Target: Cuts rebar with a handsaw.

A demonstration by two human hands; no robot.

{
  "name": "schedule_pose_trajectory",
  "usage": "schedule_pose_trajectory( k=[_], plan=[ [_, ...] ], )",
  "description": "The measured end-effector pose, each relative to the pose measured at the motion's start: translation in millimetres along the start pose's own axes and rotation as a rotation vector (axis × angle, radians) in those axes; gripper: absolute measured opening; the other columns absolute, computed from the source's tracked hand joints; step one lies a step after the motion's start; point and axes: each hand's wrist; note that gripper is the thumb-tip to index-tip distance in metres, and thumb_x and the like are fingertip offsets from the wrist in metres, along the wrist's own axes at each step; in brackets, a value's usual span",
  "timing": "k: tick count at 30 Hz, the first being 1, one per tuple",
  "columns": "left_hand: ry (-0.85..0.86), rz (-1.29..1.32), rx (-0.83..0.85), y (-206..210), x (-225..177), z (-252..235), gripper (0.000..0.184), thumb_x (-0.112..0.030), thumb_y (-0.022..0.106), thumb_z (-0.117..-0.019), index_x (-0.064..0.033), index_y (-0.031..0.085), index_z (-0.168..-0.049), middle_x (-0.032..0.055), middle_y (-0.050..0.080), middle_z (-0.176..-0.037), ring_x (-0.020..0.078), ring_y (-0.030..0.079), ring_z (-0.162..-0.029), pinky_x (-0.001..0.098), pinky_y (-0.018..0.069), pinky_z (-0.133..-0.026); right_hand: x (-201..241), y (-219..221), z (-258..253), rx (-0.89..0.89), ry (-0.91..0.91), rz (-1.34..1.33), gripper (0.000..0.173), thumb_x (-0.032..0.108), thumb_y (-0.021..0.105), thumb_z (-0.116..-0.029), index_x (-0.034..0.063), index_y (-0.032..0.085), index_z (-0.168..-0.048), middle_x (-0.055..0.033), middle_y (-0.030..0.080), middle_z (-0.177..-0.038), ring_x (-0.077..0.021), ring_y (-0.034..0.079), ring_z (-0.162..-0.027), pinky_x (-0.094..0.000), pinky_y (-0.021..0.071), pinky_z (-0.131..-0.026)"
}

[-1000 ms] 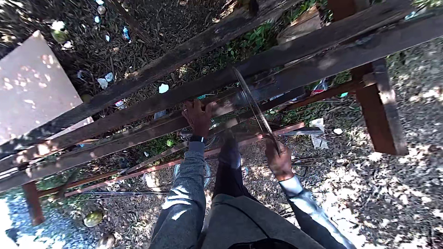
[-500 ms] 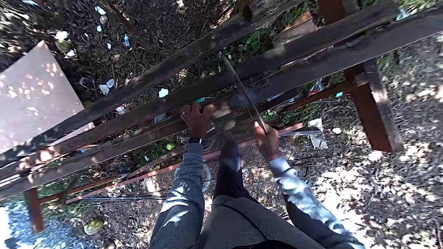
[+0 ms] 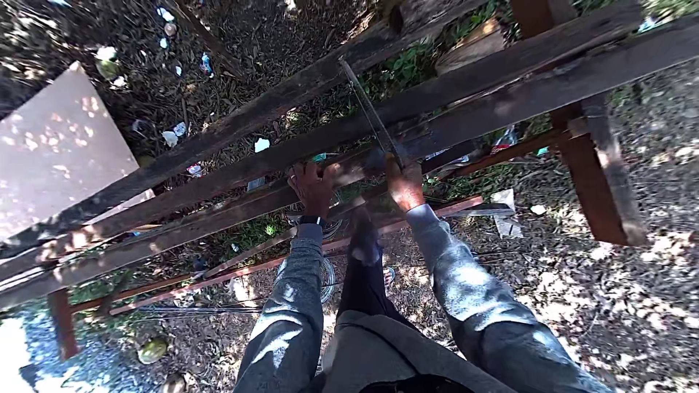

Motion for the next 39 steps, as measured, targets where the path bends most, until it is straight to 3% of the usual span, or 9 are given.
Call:
schedule_pose_trajectory(
  k=[6,9,12,15,20,24,30,34,39],
  plan=[
    [-0.014,-0.011,0.031,-0.2,0.4,-0.8,0.062,-0.076,0.062,-0.0857,-0.0148,0.068,-0.093,0.0101,0.06,-0.105,0.0313,0.057,-0.106,0.0559,0.0423,-0.099,-23.0,-21.5,46.9,0.011,-0.003,0.028,0.048,0.051,0.051,-0.1046,0.0094,0.069,-0.088,-0.0068,0.058,-0.066,-0.021,0.057,-0.059,-0.0483,0.0494,-0.057],
    [-0.007,-0.007,0.02,-0.1,2.1,-1.3,0.063,-0.076,0.062,-0.0859,-0.0138,0.067,-0.093,0.0108,0.059,-0.106,0.032,0.057,-0.106,0.0557,0.0433,-0.097,-62.8,-52.2,109.9,0.001,-0.042,-0.041,0.042,0.041,0.051,-0.1056,0.01,0.064,-0.08,0.0042,0.049,-0.057,-0.0084,0.049,-0.048,-0.0327,0.0456,-0.047],
    [0.009,0.015,0.012,-0.7,1.5,0.4,0.062,-0.075,0.063,-0.0862,-0.0128,0.067,-0.091,0.0113,0.059,-0.102,0.0328,0.056,-0.105,0.0546,0.0431,-0.095,-63.8,-80.2,152.1,0.009,0.008,-0.027,0.045,0.043,0.048,-0.1066,0.0121,0.061,-0.076,0.006,0.046,-0.055,-0.0073,0.046,-0.046,-0.0318,0.0428,-0.046],
    [0.017,0.022,-0.003,0.5,1.5,-0.8,0.061,-0.075,0.063,-0.0862,-0.0137,0.065,-0.088,0.0101,0.059,-0.1,0.0316,0.056,-0.104,0.054,0.0424,-0.095,-31.3,-65.6,117.2,-0.009,-0.046,0.065,0.044,0.041,0.049,-0.1051,0.0103,0.06,-0.075,0.0045,0.046,-0.055,-0.0071,0.047,-0.047,-0.031,0.0425,-0.046],
    [0.008,0.003,0.002,0.1,2.2,-0.1,0.059,-0.073,0.064,-0.0864,-0.0144,0.068,-0.091,0.0079,0.06,-0.1,0.0301,0.057,-0.104,0.0526,0.0428,-0.097,3.3,-6.4,8.8,0.017,0.059,0.117,0.052,0.052,0.05,-0.104,0.0093,0.06,-0.075,-0.0049,0.051,-0.063,-0.0207,0.053,-0.058,-0.0477,0.0457,-0.058],
    [0.005,0.008,0.001,-1.0,-0.8,-2.7,0.06,-0.076,0.064,-0.0852,-0.0153,0.066,-0.09,0.0078,0.059,-0.1,0.0292,0.056,-0.102,0.0525,0.0423,-0.096,-17.7,-23.7,42.1,0.032,-0.012,0.134,0.051,0.054,0.048,-0.1051,0.0103,0.067,-0.086,-0.0077,0.058,-0.066,-0.0228,0.058,-0.059,-0.0497,0.0498,-0.056],
    [0.015,0.04,0.021,-3.6,0.5,1.0,0.06,-0.074,0.064,-0.0863,-0.0138,0.065,-0.089,0.0105,0.058,-0.101,0.0322,0.055,-0.103,0.0542,0.0419,-0.094,-63.4,-79.4,150.4,0.005,0.016,-0.062,0.04,0.039,0.05,-0.1061,0.012,0.063,-0.081,0.009,0.047,-0.057,-0.0034,0.045,-0.047,-0.0269,0.0427,-0.046],
    [0.014,0.03,0.005,2.4,1.6,-1.3,0.061,-0.075,0.064,-0.0856,-0.0139,0.065,-0.086,0.0095,0.057,-0.099,0.0305,0.055,-0.101,0.0529,0.0418,-0.096,-21.9,-52.0,86.0,0.012,-0.026,0.1,0.044,0.04,0.05,-0.1042,0.009,0.061,-0.075,0.0012,0.048,-0.056,-0.011,0.048,-0.048,-0.0354,0.0429,-0.047],
    [0.008,0.0,0.014,-0.5,2.4,-1.4,0.059,-0.075,0.064,-0.0856,-0.0153,0.066,-0.087,0.008,0.058,-0.099,0.0299,0.056,-0.102,0.0532,0.0423,-0.096,6.2,-7.9,16.7,0.062,0.052,0.069,0.057,0.063,0.047,-0.1021,0.0137,0.061,-0.079,-0.0062,0.05,-0.061,-0.0225,0.049,-0.05,-0.0461,0.0403,-0.046]
  ],
)
Point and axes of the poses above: each hand's wrist, its own z-axis away from the middle knuckle, its own y-axis out of the palm, x = y × z
